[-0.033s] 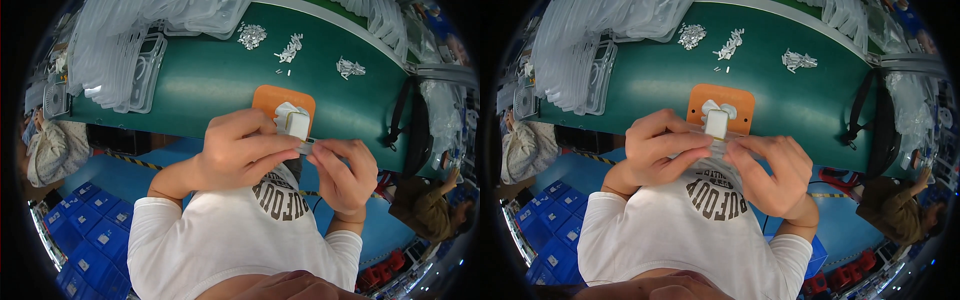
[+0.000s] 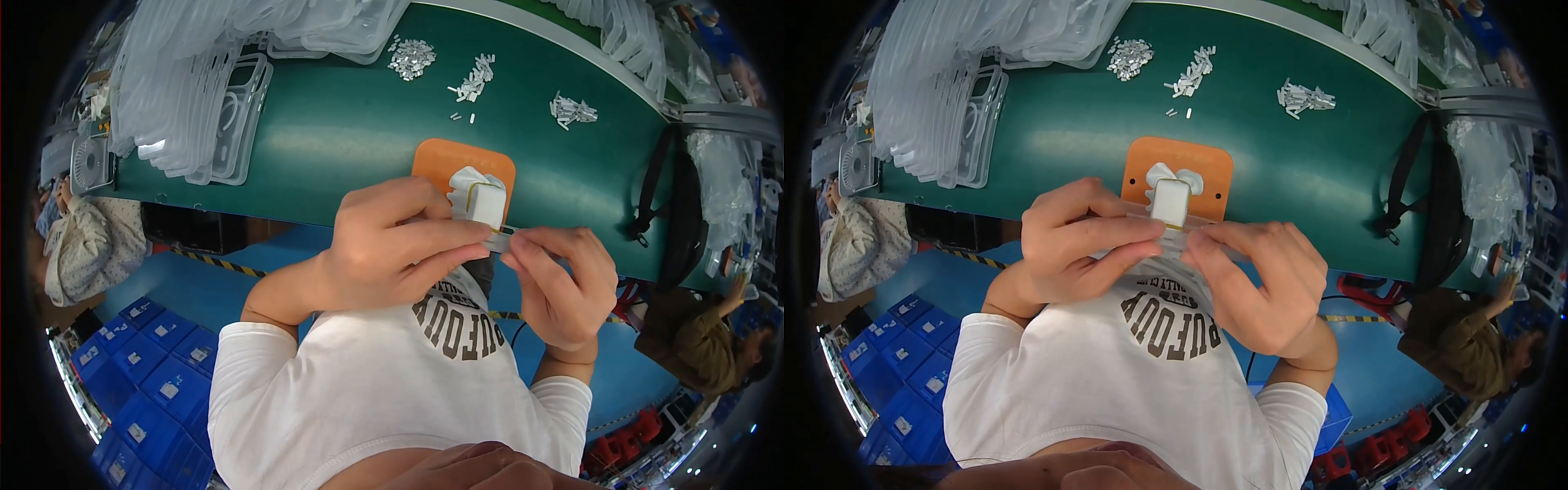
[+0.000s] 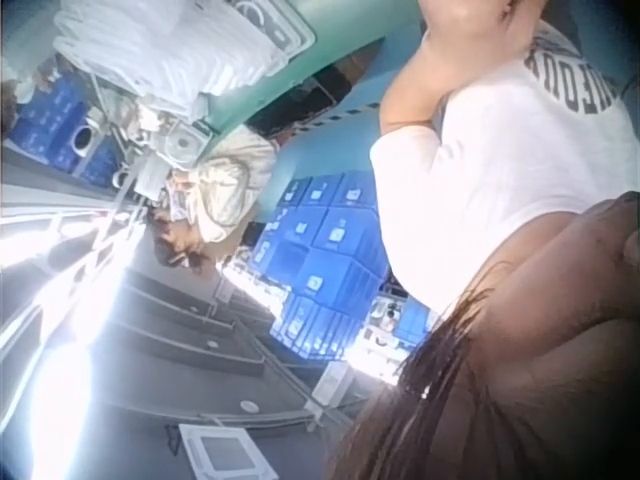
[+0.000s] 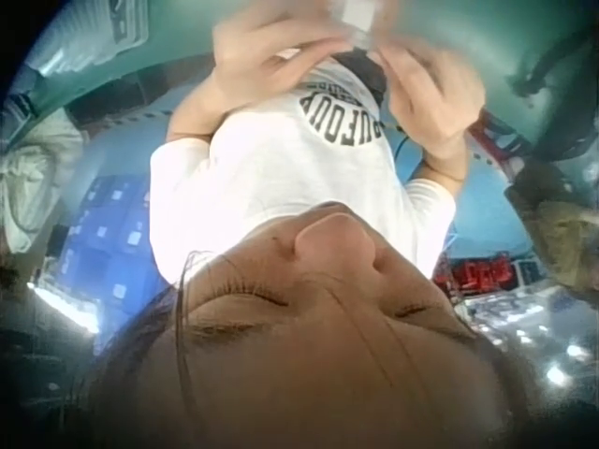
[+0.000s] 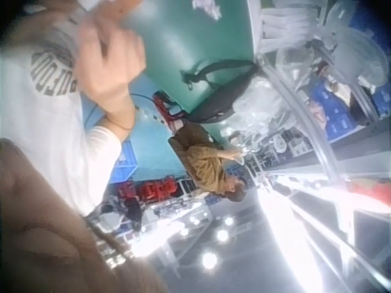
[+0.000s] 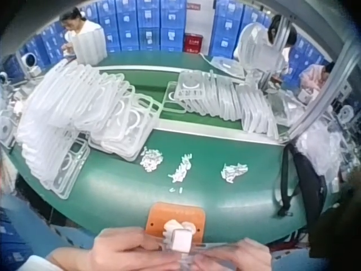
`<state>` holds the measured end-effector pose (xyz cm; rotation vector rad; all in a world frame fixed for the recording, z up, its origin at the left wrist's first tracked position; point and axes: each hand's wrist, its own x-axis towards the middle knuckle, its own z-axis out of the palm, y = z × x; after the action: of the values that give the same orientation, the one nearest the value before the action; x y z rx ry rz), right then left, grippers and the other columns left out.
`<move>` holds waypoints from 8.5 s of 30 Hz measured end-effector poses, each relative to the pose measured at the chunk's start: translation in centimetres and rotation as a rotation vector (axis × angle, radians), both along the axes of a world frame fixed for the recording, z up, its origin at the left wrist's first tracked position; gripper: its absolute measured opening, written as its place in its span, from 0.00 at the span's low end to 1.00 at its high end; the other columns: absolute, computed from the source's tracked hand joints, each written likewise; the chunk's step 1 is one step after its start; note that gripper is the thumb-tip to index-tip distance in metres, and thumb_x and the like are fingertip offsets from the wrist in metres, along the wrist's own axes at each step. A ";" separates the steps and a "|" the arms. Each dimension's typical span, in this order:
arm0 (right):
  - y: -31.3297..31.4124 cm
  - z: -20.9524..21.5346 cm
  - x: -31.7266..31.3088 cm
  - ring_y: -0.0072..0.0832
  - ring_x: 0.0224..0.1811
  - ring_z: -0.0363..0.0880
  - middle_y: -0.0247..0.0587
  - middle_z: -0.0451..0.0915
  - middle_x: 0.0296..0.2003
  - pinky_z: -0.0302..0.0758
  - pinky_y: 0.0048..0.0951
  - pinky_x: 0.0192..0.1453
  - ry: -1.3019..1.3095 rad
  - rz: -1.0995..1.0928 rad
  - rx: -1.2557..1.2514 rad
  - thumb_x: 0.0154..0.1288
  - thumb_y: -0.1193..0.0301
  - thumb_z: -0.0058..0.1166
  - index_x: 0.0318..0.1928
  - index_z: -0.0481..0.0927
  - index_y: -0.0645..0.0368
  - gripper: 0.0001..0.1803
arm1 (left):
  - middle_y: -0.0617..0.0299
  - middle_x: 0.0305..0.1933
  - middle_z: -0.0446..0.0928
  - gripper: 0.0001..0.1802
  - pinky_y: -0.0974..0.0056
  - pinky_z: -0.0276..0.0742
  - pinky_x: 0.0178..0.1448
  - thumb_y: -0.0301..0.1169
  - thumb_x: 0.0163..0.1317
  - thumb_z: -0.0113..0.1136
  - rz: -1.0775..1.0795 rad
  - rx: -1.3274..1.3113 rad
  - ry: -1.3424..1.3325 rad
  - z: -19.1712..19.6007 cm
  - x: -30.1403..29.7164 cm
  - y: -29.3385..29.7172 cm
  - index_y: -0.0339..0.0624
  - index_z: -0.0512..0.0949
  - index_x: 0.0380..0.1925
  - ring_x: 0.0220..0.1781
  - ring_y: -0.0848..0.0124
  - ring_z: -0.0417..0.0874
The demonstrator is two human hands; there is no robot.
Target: The person assembles small plastic components by hand, inserting metal pins into them and fitting the components together at a factory workbench.
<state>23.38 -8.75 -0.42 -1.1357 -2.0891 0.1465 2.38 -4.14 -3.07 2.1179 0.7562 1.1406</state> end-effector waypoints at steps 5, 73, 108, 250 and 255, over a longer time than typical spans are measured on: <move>0.1 0.4 0.0 0.27 0.22 0.74 0.39 0.80 0.29 0.65 0.26 0.22 -0.045 0.013 -0.031 0.42 0.78 0.67 0.35 0.82 0.62 0.15 | 0.61 0.27 0.79 0.14 0.69 0.68 0.22 0.26 0.43 0.77 -0.042 0.018 -0.008 -0.1 0.1 0.3 0.41 0.86 0.33 0.21 0.70 0.77; 0.1 1.8 0.1 0.33 0.27 0.78 0.43 0.82 0.32 0.71 0.30 0.28 0.061 0.162 -0.085 0.56 0.64 0.66 0.37 0.82 0.65 0.16 | 0.60 0.25 0.81 0.18 0.70 0.63 0.22 0.22 0.43 0.71 -0.071 -0.039 -0.065 0.8 -0.5 -0.2 0.39 0.82 0.38 0.17 0.71 0.72; -0.2 0.9 0.5 0.28 0.25 0.74 0.38 0.78 0.30 0.66 0.28 0.26 -0.047 0.038 -0.125 0.38 0.82 0.63 0.36 0.84 0.61 0.18 | 0.59 0.26 0.79 0.18 0.67 0.66 0.23 0.29 0.40 0.79 -0.038 -0.004 -0.079 -0.8 1.0 -0.1 0.39 0.83 0.32 0.21 0.67 0.76; 0.9 1.3 -0.6 0.18 0.29 0.79 0.37 0.83 0.29 0.76 0.20 0.36 0.747 0.294 -0.902 0.55 0.85 0.59 0.40 0.82 0.73 0.10 | 0.59 0.32 0.75 0.14 0.66 0.65 0.37 0.36 0.68 0.57 -0.455 -0.378 -0.527 -2.2 0.8 1.3 0.33 0.79 0.36 0.32 0.69 0.70; 0.8 1.4 -0.7 0.17 0.30 0.79 0.36 0.83 0.30 0.75 0.20 0.36 0.696 0.280 -0.882 0.53 0.85 0.59 0.40 0.82 0.72 0.11 | 0.58 0.32 0.75 0.14 0.66 0.64 0.37 0.36 0.68 0.57 -0.463 -0.346 -0.497 -2.3 0.6 1.5 0.32 0.79 0.35 0.33 0.69 0.69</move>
<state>22.72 -7.91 0.96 -1.0145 -1.5139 1.4818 3.03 -2.60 -5.39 1.5184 0.1944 1.1124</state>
